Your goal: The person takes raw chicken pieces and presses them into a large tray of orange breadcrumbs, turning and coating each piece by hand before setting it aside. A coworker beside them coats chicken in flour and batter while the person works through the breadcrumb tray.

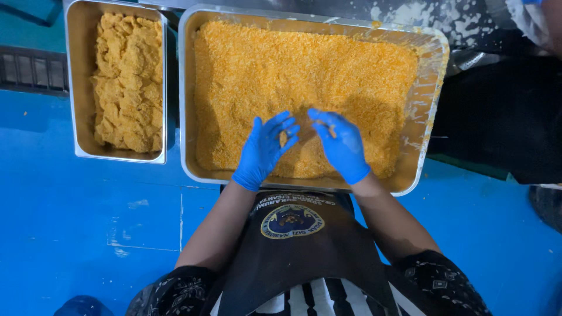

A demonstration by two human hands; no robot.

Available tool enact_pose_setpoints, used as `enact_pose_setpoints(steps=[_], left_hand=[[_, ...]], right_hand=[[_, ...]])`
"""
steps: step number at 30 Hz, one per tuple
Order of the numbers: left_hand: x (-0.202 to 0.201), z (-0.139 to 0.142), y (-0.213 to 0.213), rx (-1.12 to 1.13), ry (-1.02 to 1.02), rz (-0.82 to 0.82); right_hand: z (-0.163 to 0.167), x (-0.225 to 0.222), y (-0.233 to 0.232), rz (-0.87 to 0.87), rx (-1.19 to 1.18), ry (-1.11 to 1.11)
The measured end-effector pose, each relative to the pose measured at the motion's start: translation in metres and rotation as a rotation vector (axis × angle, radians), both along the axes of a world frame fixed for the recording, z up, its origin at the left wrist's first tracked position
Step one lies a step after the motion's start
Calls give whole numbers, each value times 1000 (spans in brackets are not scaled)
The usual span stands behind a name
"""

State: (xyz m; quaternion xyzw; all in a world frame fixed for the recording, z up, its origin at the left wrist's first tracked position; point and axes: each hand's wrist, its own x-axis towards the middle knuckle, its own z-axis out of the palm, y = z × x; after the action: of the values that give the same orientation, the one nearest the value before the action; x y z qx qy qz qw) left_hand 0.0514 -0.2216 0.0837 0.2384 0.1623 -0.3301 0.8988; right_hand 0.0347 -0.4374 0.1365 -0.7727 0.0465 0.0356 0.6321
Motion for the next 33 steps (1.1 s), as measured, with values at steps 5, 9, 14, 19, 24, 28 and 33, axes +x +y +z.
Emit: enact_pose_setpoints(steps=[5, 9, 14, 19, 24, 28, 33], left_hand=[[-17, -1, -10, -51, 59, -21], [-21, 1, -2, -34, 27, -29], [-1, 15, 67, 10, -155, 201], [43, 24, 221, 711, -296, 543], [47, 26, 273, 1451, -756, 570], [20, 30, 211, 1465, -872, 260], [-24, 12, 91, 1802, -1171, -195]], right_hand=[[19, -10, 20, 312, -360, -293], [12, -17, 11, 74, -187, -144], [-14, -29, -16, -20, -233, 2], [-26, -48, -34, 47, -406, 23], [-22, -53, -8, 247, -630, 73], [-22, -52, 27, 518, -862, -121], [-44, -44, 36, 738, -937, -179]])
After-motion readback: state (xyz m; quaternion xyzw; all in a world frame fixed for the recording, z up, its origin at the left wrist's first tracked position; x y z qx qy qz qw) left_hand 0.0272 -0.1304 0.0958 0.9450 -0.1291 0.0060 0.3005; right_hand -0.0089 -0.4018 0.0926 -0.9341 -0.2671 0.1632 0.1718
